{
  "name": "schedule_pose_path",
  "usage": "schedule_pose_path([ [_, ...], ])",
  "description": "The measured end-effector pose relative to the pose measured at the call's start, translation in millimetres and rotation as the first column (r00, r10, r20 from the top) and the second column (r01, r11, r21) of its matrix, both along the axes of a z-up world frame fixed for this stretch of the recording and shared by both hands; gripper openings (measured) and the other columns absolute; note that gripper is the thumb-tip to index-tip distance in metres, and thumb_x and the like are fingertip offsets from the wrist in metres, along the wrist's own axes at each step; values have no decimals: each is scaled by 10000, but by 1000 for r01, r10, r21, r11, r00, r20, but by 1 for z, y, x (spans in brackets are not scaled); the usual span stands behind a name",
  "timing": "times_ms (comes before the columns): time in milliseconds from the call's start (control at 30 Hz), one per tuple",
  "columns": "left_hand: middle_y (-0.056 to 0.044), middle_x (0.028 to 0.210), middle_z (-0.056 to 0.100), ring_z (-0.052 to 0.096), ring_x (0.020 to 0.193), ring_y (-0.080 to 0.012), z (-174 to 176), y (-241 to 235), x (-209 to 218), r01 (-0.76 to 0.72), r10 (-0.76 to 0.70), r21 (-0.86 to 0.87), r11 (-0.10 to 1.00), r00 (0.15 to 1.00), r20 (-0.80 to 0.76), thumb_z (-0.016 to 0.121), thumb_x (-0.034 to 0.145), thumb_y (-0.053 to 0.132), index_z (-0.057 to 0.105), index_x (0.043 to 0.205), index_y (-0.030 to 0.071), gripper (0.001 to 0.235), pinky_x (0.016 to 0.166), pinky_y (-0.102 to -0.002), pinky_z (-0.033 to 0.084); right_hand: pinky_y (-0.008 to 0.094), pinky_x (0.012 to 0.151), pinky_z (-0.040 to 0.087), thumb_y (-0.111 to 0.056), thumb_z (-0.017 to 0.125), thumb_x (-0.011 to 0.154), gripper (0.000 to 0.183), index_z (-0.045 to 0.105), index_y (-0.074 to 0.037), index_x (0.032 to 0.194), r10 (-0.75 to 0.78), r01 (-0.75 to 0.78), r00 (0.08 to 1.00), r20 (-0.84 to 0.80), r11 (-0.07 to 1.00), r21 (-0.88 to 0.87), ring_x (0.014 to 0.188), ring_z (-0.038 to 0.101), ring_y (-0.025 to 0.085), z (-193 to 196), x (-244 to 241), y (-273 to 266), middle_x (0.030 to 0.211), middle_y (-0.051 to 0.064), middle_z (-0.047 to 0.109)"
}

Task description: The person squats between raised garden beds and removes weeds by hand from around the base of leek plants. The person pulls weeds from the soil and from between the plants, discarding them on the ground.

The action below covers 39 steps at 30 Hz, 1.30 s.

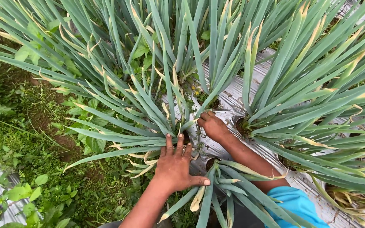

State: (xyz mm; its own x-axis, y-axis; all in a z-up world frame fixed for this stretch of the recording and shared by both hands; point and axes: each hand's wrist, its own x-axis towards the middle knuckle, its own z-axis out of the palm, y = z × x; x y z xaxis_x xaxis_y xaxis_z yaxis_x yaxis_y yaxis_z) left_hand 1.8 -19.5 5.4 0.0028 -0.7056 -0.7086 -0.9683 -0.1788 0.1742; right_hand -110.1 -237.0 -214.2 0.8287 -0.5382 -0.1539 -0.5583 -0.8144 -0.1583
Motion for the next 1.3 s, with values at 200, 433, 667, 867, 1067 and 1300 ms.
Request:
schedule_pose_path([
  [200, -184, 1691, -239, -263, 1525, -497, 1, 0, -1, 8, -8, -3, 1000, 1000, 8, 417, 762, 894, -9, 1651, 148, 1236, 1244, -595, -66, 416, 862, 580, 108, 613, 849, 349, 653, -45, 1160, 112, -114, 993, -22, 987, -111, 1136, 585, 303, -3, -6, -2, 1201, 161, 636],
  [433, -182, 1697, -226, -279, 1522, -493, -5, 3, 1, 10, -10, -20, 1000, 1000, 1, 403, 769, 909, -2, 1649, 124, 1246, 1245, -586, -59, 521, 1036, 522, 211, 546, 839, 714, 526, -176, 1439, 79, -47, 986, -144, 976, 215, 1387, 451, 347, 64, -36, 32, 1507, 169, 460],
  [667, -312, 1668, 156, 38, 1526, -585, 6, 11, 1, -11, -6, -215, 977, 997, -76, 519, 760, 913, 334, 1574, -11, 1246, 1210, -626, 182, 356, 947, 520, -436, 791, 845, 663, 563, -206, 1423, 338, -342, 917, -213, 939, 19, 1156, 499, 263, 63, -23, 60, 1243, 69, 546],
  [867, -298, 1679, 131, 41, 1533, -568, 14, 10, 2, -24, 9, -183, 983, 996, -85, 516, 766, 906, 321, 1579, -7, 1238, 1221, -613, 178, 314, 780, 544, -302, 680, 890, 155, 634, -270, 1035, 604, -559, 797, -5, 735, -385, 996, 532, 232, -9, -26, 42, 983, -7, 536],
  [1067, -300, 1671, 149, 52, 1538, -551, 22, 8, 1, -31, 14, -187, 982, 996, -92, 522, 787, 901, 330, 1572, -3, 1213, 1218, -621, 182, 325, 863, 497, -118, 583, 904, 117, 627, -197, 979, 383, -255, 896, 223, 857, -447, 945, 569, 245, -26, -43, 2, 1056, 29, 569],
  [1300, -301, 1665, 178, 70, 1535, -560, 7, 13, 3, -31, 9, -228, 973, 995, -97, 520, 779, 912, 342, 1569, -3, 1222, 1209, -621, 212, 327, 827, 521, -101, 525, 926, 148, 622, -177, 1010, 281, -190, 934, 221, 914, -360, 928, 587, 251, -29, -77, 14, 1021, 41, 583],
])
